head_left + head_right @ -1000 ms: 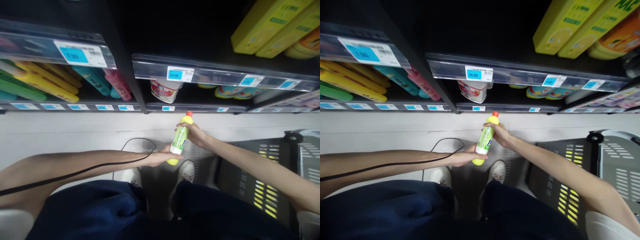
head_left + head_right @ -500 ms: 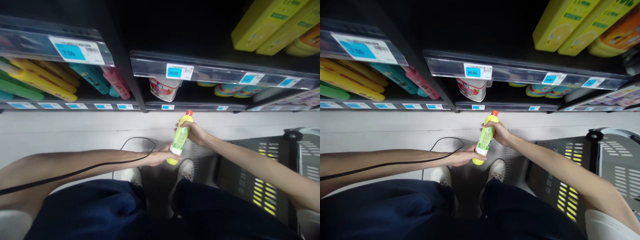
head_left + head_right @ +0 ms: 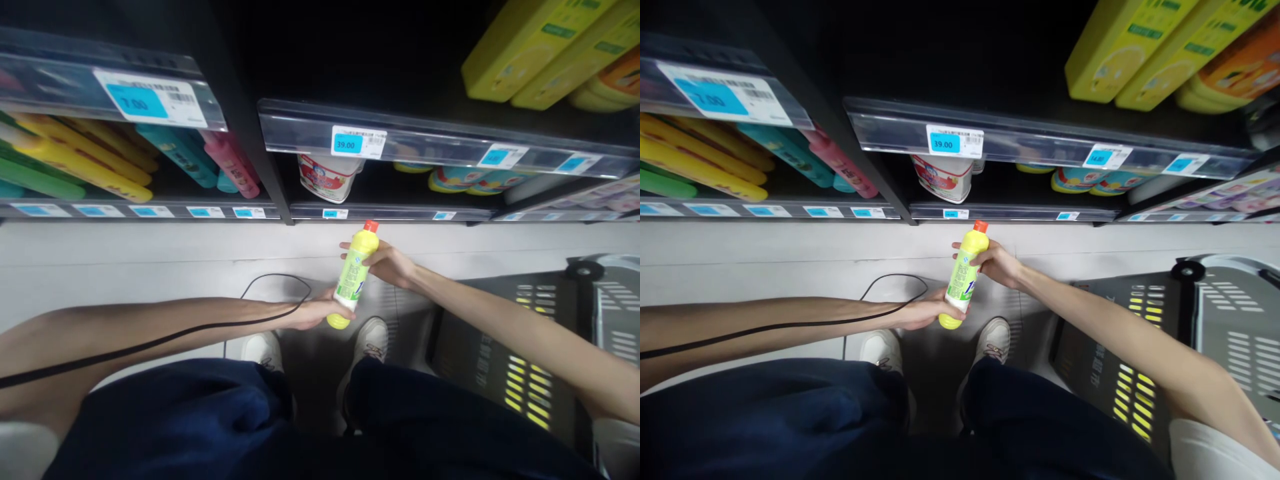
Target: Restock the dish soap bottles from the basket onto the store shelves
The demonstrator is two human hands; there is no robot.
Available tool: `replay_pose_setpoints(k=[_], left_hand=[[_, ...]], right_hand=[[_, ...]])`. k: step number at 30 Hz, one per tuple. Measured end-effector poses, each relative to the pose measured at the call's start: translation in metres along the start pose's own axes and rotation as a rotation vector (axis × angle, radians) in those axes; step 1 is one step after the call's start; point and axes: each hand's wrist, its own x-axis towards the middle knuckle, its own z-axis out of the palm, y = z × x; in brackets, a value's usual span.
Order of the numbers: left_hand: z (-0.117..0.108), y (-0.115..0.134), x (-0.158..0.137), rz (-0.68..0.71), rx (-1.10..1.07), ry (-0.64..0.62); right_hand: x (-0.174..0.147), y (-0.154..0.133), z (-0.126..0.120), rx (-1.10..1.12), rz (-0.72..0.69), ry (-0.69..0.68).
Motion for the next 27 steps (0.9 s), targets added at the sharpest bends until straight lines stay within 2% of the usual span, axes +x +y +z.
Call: replay_pose_setpoints(k=[5,9,13,15,17,19,23,27], left_hand=[[-0.003,-0.003,0.001,-0.059,-0.044,-0.007],[-0.002,-0.003,0.002,-0.072,-0.076,0.031],[0.0,-0.001,0.002,-0.082,-0.066,0.027],[0.0,0.0,0.001,-0.097,-0.077,0.013],[0.001,0.0,0.0,-0.109,-0.092,0.011],[0.001,0.0,-0.001,-0.117,-0.104,0.003],[-0.002,-0.002,-0.003,-0.121,-0.17,-0.062],[-0.007,-0.009,-0.005,-0.125,-0.265,-0.15]], right_hand=[[0.005,0.007,-0.005,-0.136,-0.038,0.061],[0.009,0.012,-0.006,-0.269,-0.077,0.209],[0.011,0.012,-0.005,-0.424,-0.001,0.404],[0.011,0.012,-0.006,-0.449,0.045,0.448],[0.01,0.01,-0.008,-0.42,0.077,0.403],[0.009,0.008,-0.012,-0.37,0.084,0.289],[0.006,0.007,-0.019,-0.315,0.078,0.075],[0.004,0.01,-0.022,-0.286,0.136,-0.063]])
